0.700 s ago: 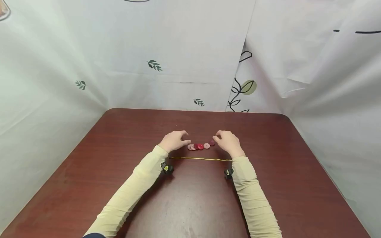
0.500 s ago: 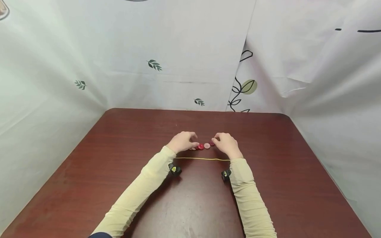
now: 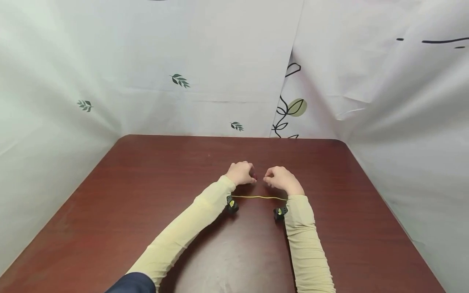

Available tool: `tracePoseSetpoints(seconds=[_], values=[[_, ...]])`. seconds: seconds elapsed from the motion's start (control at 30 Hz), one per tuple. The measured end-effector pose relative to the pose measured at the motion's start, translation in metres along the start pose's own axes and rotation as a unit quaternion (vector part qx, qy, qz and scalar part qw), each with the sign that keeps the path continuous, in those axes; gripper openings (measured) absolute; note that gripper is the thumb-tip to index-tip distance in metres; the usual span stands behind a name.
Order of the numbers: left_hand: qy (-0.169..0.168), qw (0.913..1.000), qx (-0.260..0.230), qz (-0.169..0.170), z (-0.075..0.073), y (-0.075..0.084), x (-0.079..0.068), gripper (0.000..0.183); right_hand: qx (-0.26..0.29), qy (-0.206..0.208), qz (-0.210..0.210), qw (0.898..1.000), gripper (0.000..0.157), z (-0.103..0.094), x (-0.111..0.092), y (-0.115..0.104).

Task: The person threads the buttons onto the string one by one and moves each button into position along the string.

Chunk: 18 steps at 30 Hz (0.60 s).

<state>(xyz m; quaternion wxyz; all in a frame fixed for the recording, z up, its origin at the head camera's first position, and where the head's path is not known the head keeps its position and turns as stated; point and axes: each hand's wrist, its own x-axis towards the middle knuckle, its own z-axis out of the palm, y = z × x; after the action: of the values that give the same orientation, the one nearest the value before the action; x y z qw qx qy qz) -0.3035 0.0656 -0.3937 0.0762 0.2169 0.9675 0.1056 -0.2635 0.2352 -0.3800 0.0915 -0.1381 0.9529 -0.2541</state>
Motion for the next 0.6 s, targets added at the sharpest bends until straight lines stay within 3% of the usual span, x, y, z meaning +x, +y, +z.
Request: tracePoseSetpoints(seconds=[0.23,0.43,0.6], values=[[-0.005,1.0,-0.006,0.001,0.002,0.002,0.012,0.016,0.001,-0.015,-0.008,1.0,0.019,-0.002,-0.001,0.003],[-0.013,0.9996,-0.019,0.016,0.001,-0.003,0.016,0.017,0.0,-0.028,-0.016,0.999,0.021,-0.001,0.002,0.004],[0.024,0.9978,-0.059,0.02,-0.011,-0.014,0.008,0.02,0.009,-0.032,-0.048,0.998,0.021,0.001,0.001,-0.002]])
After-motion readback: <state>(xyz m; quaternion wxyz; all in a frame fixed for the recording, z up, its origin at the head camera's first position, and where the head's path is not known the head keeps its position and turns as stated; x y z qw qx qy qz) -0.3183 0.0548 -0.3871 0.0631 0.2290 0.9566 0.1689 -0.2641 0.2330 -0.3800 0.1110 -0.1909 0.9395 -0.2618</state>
